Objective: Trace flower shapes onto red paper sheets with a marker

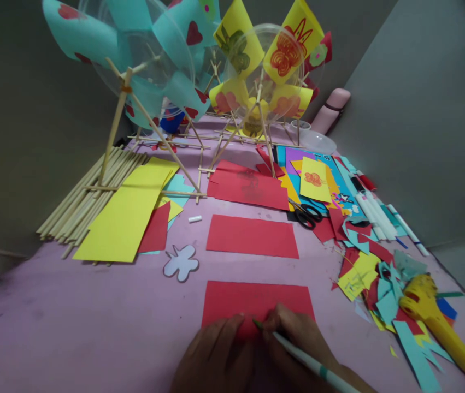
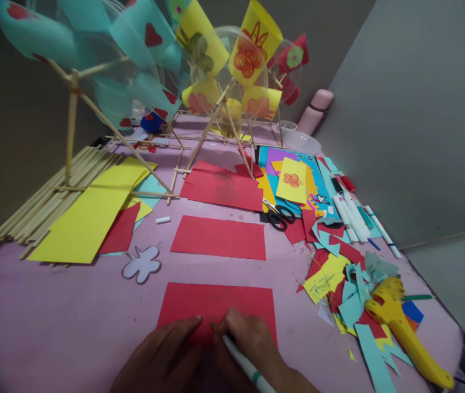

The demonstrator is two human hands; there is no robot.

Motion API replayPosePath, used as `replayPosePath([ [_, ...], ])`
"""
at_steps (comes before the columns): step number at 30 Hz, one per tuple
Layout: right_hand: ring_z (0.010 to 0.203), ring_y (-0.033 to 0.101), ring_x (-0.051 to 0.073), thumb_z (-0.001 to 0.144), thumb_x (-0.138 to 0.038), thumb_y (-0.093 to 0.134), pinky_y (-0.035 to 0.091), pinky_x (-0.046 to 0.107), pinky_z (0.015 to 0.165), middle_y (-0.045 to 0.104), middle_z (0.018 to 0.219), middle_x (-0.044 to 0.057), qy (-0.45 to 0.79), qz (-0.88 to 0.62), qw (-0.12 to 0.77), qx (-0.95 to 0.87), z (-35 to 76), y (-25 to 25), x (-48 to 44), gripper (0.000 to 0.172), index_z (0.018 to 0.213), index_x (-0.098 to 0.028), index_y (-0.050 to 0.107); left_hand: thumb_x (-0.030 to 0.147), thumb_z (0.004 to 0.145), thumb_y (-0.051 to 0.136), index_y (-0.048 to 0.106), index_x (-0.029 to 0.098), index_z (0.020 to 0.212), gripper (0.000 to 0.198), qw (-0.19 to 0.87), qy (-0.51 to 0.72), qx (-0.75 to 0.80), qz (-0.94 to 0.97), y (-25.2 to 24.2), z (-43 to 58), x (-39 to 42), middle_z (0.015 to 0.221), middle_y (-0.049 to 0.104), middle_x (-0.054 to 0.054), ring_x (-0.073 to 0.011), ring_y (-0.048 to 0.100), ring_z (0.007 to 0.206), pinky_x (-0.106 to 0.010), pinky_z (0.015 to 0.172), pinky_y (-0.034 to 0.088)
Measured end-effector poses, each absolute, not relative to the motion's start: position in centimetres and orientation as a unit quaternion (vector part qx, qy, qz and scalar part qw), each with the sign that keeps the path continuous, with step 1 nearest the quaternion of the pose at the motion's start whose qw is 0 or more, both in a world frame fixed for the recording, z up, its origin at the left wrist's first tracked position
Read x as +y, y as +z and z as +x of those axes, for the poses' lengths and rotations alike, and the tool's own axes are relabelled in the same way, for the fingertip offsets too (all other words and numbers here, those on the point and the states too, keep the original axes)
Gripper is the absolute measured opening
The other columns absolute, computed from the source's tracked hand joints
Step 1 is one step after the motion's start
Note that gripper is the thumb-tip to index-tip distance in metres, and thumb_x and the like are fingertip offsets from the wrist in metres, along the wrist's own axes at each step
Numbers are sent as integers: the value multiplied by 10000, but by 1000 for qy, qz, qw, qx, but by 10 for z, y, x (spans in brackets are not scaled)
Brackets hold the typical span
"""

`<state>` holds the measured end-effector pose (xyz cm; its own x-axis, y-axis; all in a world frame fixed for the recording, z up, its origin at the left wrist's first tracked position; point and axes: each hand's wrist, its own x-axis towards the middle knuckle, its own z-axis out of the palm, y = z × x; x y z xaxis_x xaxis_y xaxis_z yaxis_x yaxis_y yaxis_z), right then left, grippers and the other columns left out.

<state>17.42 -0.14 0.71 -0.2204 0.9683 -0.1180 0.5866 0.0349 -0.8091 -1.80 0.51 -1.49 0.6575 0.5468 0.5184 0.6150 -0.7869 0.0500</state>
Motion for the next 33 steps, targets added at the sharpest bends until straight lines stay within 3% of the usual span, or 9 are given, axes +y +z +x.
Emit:
replayPosePath([
  [6,443,478,98,833,-210,405,313,185,416,528,525,-49,367,-569,242,-695,174,2,-2,159,685,-237,355,165,954,327,603,195,991,280,69,-264,-326,-905,-16,-19,4,1013,669,-46,-175,635,866,-288,745,512],
  [19,471,534,95,813,-215,454,353,163,418,582,556,-46,402,-545,243,-695,178,4,-1,140,681,-230,411,185,944,364,596,210,1007,242,47,-264,-334,-903,-16,-20,4,1034,657,-38,-173,631,876,-282,753,511],
  [33,425,393,102,765,-254,405,312,198,403,428,508,-51,434,-565,258,-653,170,27,4,129,639,-236,392,185,956,312,597,216,968,287,0,-301,-335,-893,1,-22,10,977,695,-16,-141,648,802,-257,682,528],
])
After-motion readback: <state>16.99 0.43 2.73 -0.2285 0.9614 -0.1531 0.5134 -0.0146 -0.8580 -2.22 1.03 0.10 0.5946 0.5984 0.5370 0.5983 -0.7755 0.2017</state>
